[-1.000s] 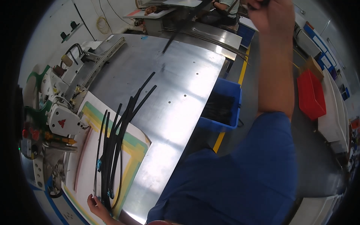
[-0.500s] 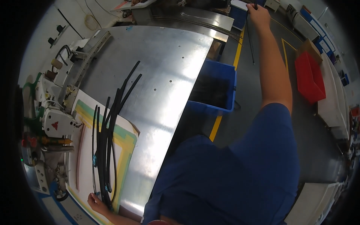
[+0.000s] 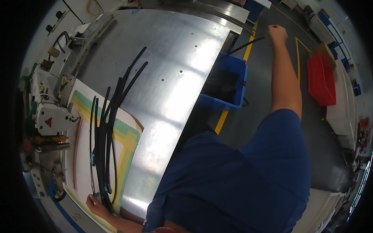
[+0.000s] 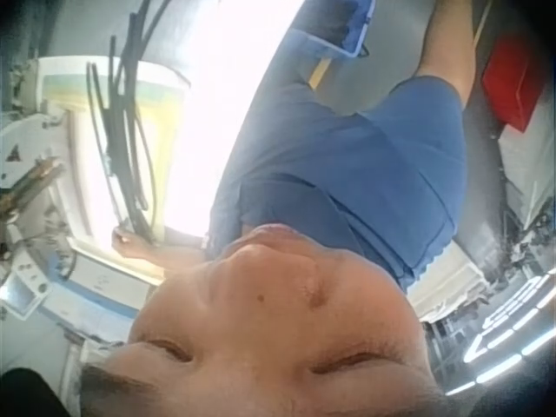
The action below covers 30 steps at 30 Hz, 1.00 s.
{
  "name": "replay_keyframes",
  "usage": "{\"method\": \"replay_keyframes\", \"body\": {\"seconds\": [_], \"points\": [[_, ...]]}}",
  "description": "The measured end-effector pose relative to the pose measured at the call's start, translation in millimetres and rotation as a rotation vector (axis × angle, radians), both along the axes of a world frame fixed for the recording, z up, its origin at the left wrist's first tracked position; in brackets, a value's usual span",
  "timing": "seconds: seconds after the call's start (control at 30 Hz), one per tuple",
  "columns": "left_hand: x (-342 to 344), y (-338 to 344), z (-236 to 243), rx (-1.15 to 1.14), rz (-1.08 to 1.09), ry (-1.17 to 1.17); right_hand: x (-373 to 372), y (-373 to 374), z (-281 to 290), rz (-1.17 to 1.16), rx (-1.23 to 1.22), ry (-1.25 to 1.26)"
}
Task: Sewing leather or fabric straps using an industrial sewing machine.
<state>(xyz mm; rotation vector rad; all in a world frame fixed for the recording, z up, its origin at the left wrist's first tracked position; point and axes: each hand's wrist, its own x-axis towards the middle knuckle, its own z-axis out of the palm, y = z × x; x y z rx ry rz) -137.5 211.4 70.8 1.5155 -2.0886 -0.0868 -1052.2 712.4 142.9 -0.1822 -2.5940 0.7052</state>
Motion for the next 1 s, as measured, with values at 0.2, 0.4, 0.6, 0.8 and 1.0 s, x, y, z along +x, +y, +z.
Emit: {"method": "replay_keyframes", "body": {"seconds": [0.2,0.4,0.6,0.8,1.0], "points": [[13,-2,3,0.002,-0.007,-0.016,11,-45,0,0.112,-0.049,0.067],[-7,14,9,0.029,-0.021,-0.046,74,-165,8,0.712,-0.201,-0.103],[-16,18,25,0.169,-0.117,-0.021,265,-307,11,1.650,0.262,-0.261],[14,18,31,0.351,-0.260,0.054,406,-376,-7,2.098,0.454,-0.203],[29,5,32,0.420,-0.458,0.037,482,-391,-29,2.173,0.562,-0.015]]}}
